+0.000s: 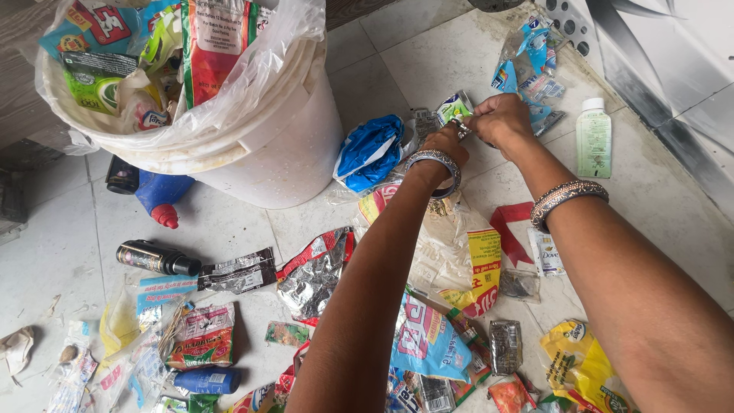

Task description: The person sorts through a pile of discarded packaging and waste on a tiled floor, picking up items one by one and placing them into a white bucket. The items include various plastic wrappers, sachets, and small containers.

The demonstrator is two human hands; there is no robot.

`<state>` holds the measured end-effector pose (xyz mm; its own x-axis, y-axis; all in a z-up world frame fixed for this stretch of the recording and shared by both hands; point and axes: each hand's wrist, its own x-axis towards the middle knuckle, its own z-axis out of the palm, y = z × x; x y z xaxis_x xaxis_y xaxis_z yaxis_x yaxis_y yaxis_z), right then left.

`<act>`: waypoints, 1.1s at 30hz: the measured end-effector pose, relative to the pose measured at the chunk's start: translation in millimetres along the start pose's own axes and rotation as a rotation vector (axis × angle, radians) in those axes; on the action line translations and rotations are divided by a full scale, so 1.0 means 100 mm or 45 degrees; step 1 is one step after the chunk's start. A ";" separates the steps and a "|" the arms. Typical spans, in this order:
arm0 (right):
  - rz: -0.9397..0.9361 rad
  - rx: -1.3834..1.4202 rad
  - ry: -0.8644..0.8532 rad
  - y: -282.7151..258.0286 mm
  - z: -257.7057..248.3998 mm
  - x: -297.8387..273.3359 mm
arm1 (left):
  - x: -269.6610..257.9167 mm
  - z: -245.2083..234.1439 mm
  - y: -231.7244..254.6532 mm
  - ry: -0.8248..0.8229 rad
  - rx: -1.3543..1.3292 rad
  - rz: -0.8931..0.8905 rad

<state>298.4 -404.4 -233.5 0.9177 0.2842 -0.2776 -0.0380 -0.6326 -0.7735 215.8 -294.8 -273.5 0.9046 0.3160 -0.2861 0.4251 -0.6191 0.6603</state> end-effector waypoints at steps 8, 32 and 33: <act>-0.143 -0.118 0.090 -0.19 -0.21 -0.06 | -0.02 -0.20 0.07 0.106 0.091 0.078; -0.454 -0.170 0.206 -2.09 -1.35 -1.43 | -1.28 -2.04 1.16 0.374 0.003 0.275; -0.449 -0.161 0.197 -2.19 -1.36 -1.50 | -1.32 -2.13 1.17 0.391 0.016 0.287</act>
<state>222.8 -406.7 55.4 0.9147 0.3942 0.0888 0.3301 -0.6021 -0.7269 139.3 -256.1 -10.7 0.9246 0.3707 0.0881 0.2188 -0.7059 0.6737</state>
